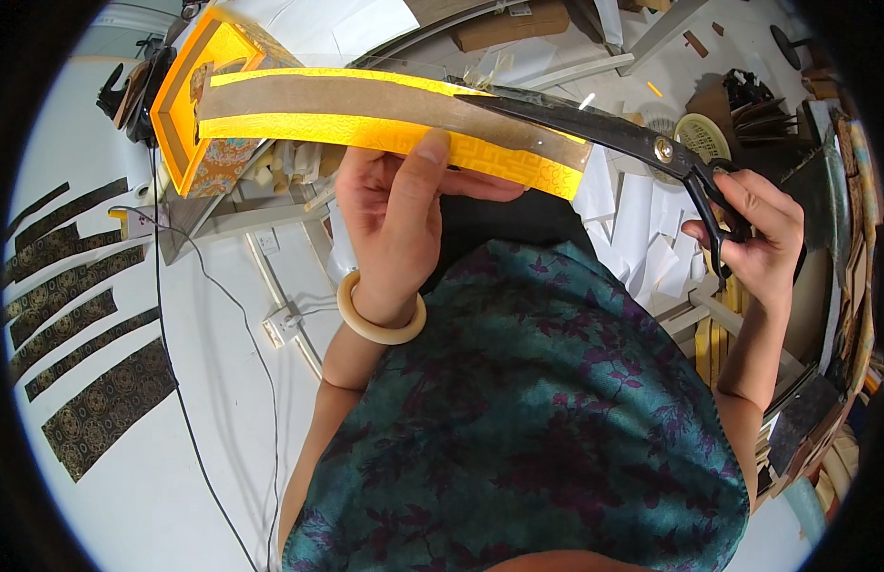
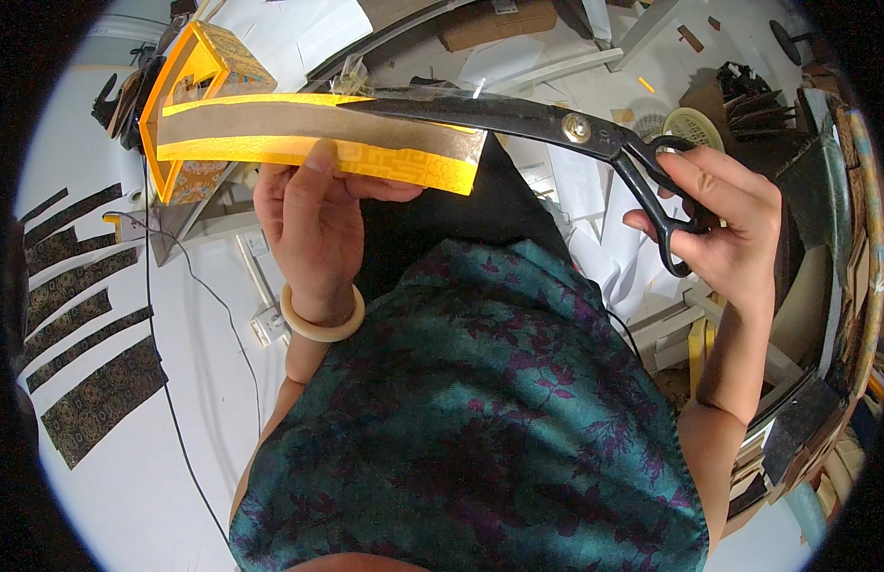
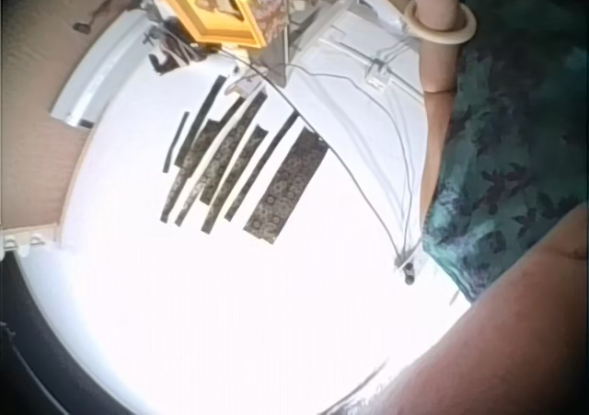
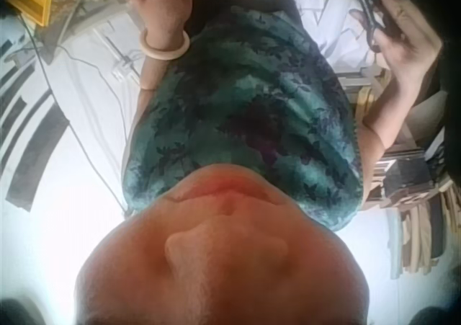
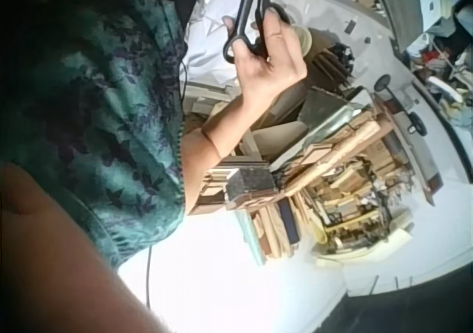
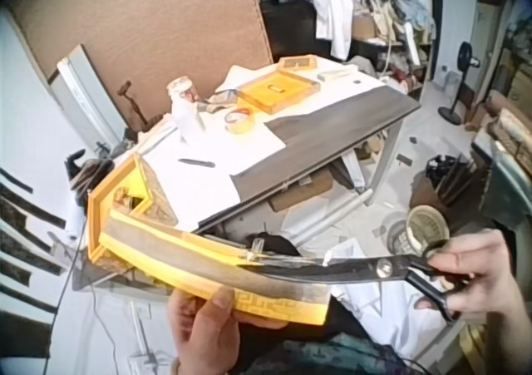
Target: The person applies yellow tape to the edges of a rectangular frame and then uses scissors to trim the excess tape along the edges. The person handles the frame and scissors throughout the process.
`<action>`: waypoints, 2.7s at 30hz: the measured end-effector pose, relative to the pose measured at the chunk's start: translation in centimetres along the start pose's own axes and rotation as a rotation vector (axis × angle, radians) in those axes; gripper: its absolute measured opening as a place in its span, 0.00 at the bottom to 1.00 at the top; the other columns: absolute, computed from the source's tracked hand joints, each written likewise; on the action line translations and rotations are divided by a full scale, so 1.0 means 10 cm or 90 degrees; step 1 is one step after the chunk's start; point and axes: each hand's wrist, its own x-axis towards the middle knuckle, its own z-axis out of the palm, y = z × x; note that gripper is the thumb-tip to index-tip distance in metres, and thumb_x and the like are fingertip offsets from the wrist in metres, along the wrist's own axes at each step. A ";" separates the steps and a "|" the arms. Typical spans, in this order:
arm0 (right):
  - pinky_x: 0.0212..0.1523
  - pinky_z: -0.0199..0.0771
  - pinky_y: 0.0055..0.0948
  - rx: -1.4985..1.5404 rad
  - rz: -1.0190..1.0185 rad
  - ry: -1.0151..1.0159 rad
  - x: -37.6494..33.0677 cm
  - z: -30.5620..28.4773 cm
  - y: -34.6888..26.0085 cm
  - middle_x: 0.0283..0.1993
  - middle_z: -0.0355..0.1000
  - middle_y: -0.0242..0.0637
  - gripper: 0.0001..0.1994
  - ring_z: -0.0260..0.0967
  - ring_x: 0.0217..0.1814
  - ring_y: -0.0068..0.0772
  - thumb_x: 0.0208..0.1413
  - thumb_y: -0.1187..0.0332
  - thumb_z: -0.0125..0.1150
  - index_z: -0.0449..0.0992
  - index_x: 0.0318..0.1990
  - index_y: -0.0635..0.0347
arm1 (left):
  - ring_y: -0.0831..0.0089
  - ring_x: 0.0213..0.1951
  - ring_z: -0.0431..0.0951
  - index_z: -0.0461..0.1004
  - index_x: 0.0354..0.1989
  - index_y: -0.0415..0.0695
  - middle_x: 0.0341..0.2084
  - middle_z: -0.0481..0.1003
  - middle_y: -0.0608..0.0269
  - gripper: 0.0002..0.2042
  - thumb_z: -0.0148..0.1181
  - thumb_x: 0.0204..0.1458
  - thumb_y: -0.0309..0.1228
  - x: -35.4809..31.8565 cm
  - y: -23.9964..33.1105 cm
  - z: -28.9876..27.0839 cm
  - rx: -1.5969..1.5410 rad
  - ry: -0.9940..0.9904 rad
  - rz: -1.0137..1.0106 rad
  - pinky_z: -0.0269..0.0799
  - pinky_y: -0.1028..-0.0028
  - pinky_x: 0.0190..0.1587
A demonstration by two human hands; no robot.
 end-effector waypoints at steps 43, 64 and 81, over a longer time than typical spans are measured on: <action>0.27 0.67 0.21 0.051 0.004 0.013 0.07 0.15 -0.04 0.28 0.74 0.38 0.25 0.70 0.28 0.26 0.32 0.73 0.82 0.80 0.42 0.71 | 0.54 0.40 0.83 0.63 0.54 0.32 0.44 0.77 0.44 0.12 0.45 0.65 0.23 -0.01 0.00 0.13 0.001 -0.025 -0.003 0.85 0.60 0.42; 0.45 0.60 0.17 0.340 0.302 -0.170 0.04 -0.17 0.61 0.42 0.68 0.24 0.38 0.64 0.45 0.17 0.27 0.60 0.84 0.73 0.50 0.62 | 0.54 0.32 0.83 0.68 0.49 0.31 0.37 0.78 0.43 0.11 0.46 0.63 0.23 -0.06 -0.05 0.10 0.003 0.064 -0.150 0.85 0.61 0.34; 0.32 0.72 0.27 -0.106 -0.011 0.122 0.27 0.27 0.36 0.39 0.74 0.42 0.25 0.72 0.35 0.37 0.34 0.69 0.77 0.75 0.43 0.67 | 0.71 0.35 0.80 0.72 0.45 0.36 0.37 0.78 0.57 0.08 0.53 0.60 0.25 -0.26 -0.09 -0.24 0.068 0.212 -0.206 0.78 0.76 0.34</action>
